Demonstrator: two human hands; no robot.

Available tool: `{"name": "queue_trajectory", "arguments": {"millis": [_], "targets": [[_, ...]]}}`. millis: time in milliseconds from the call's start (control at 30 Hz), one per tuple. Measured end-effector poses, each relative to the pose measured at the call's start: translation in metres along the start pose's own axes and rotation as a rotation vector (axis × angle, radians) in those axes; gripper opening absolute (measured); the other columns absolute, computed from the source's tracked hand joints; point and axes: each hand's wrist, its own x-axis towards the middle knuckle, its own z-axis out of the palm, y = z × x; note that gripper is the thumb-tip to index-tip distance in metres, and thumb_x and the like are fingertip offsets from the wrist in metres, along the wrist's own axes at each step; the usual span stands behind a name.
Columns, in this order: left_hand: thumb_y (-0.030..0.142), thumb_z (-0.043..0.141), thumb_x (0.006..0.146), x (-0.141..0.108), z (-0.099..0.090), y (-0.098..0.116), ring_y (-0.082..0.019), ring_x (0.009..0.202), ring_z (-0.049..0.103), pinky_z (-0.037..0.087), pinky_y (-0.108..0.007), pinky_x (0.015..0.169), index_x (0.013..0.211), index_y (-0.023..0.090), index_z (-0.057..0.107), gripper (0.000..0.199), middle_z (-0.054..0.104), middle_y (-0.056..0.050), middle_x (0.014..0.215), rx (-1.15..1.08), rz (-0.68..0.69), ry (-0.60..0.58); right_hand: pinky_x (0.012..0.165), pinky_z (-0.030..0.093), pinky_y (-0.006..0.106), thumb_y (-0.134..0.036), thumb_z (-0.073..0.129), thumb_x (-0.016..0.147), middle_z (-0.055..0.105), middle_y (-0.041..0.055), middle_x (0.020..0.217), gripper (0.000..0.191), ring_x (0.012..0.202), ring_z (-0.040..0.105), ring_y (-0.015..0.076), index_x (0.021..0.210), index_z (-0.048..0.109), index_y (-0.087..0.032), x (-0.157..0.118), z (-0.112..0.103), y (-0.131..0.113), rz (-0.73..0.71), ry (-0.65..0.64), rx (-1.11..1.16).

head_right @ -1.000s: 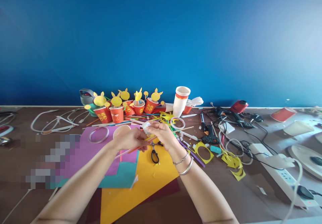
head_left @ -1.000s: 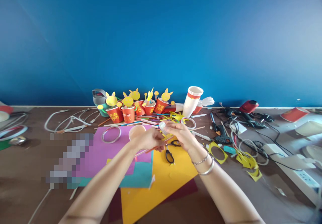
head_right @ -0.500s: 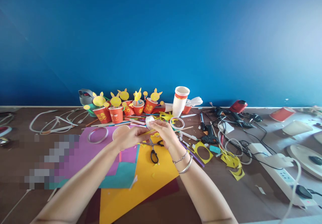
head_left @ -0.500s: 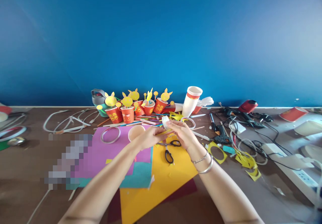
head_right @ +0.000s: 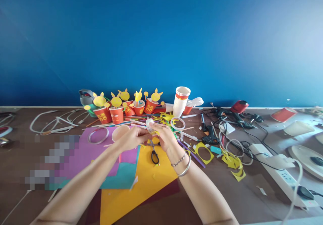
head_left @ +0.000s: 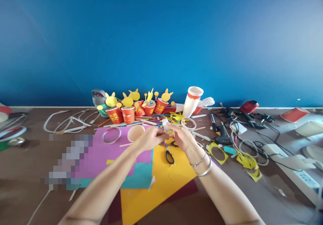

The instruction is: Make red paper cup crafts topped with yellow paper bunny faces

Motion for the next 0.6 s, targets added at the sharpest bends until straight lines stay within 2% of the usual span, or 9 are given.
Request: {"name": "queue_trajectory", "arguments": {"millis": [133,267,333,467,600], "targets": [[0.047,0.058,0.08,0.001,0.004,-0.002,-0.012,0.052,0.054,0.035,-0.022,0.051,0.065,0.014,0.066,0.037,0.064,-0.002,0.057,0.023,0.007,-0.065,0.04,0.043,0.03,-0.05,0.077,0.061,0.06,0.0002,0.055,0.037,0.041,0.051,0.0142,0.064,0.059,-0.018,-0.004,0.003,-0.003,0.09,-0.116,0.019],[0.046,0.053,0.082,0.004,0.008,-0.008,-0.01,0.048,0.047,0.029,-0.023,0.048,0.059,0.014,0.063,0.04,0.064,-0.002,0.057,0.076,0.004,-0.034,0.041,0.045,0.031,-0.049,0.078,0.06,0.062,0.0011,0.059,0.034,0.045,0.054,0.0161,0.065,0.062,-0.019,-0.008,0.003,-0.009,0.043,-0.125,-0.014],[0.049,0.053,0.082,0.007,0.009,-0.013,-0.01,0.048,0.045,0.028,-0.023,0.047,0.061,0.014,0.063,0.042,0.064,-0.002,0.057,0.049,-0.006,0.005,0.048,0.047,0.03,-0.047,0.078,0.062,0.066,0.0024,0.068,0.031,0.056,0.059,0.0176,0.071,0.066,-0.019,-0.009,0.002,-0.01,-0.028,-0.1,-0.069],[0.048,0.053,0.08,0.012,0.009,-0.019,-0.008,0.045,0.04,0.025,-0.022,0.045,0.061,0.013,0.063,0.041,0.061,-0.001,0.055,0.015,-0.039,0.097,0.076,0.049,0.033,-0.044,0.079,0.064,0.07,0.0057,0.1,0.035,0.094,0.063,0.023,0.089,0.072,-0.021,-0.012,0.0,-0.012,-0.167,-0.067,-0.227],[0.042,0.054,0.078,0.012,0.005,-0.015,-0.008,0.046,0.04,0.027,-0.021,0.046,0.061,0.013,0.062,0.035,0.057,0.001,0.054,-0.044,-0.061,0.208,0.099,0.039,0.045,-0.046,0.077,0.067,0.066,0.0093,0.113,0.026,0.12,0.051,0.0297,0.077,0.073,-0.022,-0.019,0.002,-0.015,-0.276,-0.051,-0.472]]}}
